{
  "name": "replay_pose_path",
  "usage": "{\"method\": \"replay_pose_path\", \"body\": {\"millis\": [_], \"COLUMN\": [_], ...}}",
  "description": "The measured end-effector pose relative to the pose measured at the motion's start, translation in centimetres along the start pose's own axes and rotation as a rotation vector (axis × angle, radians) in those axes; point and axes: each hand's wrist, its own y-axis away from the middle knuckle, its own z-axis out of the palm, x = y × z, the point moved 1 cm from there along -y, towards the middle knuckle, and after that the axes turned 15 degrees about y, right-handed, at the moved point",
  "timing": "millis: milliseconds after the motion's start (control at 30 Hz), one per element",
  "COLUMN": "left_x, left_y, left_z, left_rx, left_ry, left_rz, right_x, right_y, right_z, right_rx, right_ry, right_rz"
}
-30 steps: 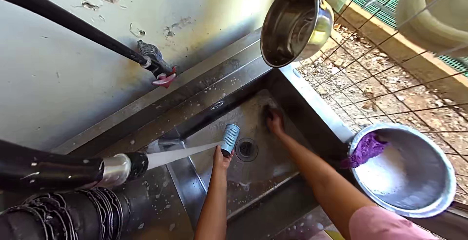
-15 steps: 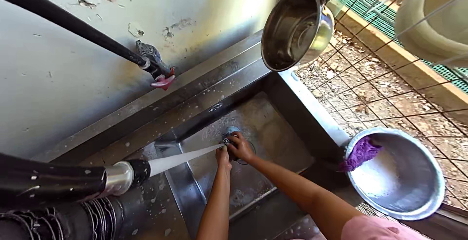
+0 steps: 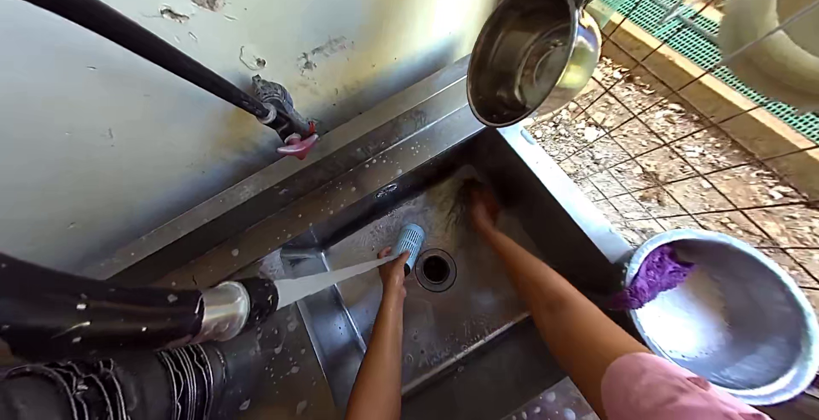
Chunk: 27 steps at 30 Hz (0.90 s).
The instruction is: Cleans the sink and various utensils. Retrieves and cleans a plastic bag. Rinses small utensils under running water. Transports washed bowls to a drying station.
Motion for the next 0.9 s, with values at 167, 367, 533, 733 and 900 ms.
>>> {"method": "replay_pose_path", "body": {"millis": [167, 367, 533, 733, 900], "left_x": [1.2, 2.8, 4.0, 3.2, 4.5], "left_y": [0.3, 1.5, 1.2, 1.1, 1.8], "left_z": [1.5, 1.7, -0.4, 0.7, -1.4], "left_rx": [-0.018, -0.053, -0.066, -0.088, -0.227], "left_ry": [0.264, 0.177, 0.047, 0.055, -0.232], "left_rz": [-0.19, -0.113, -0.016, -0.095, 0.274], "right_x": [0.8, -2.3, 3.0, 2.5, 0.2], "right_y": [5.6, 12.3, 4.1, 13.4, 12.2], "right_z": [6.0, 8.5, 0.5, 8.1, 7.4], "right_rx": [-0.093, -0.242, -0.032, -0.174, -0.11], "right_ry": [0.077, -0.244, -0.092, 0.055, -0.173], "right_rz": [-0.056, -0.482, 0.022, -0.075, -0.385]}}
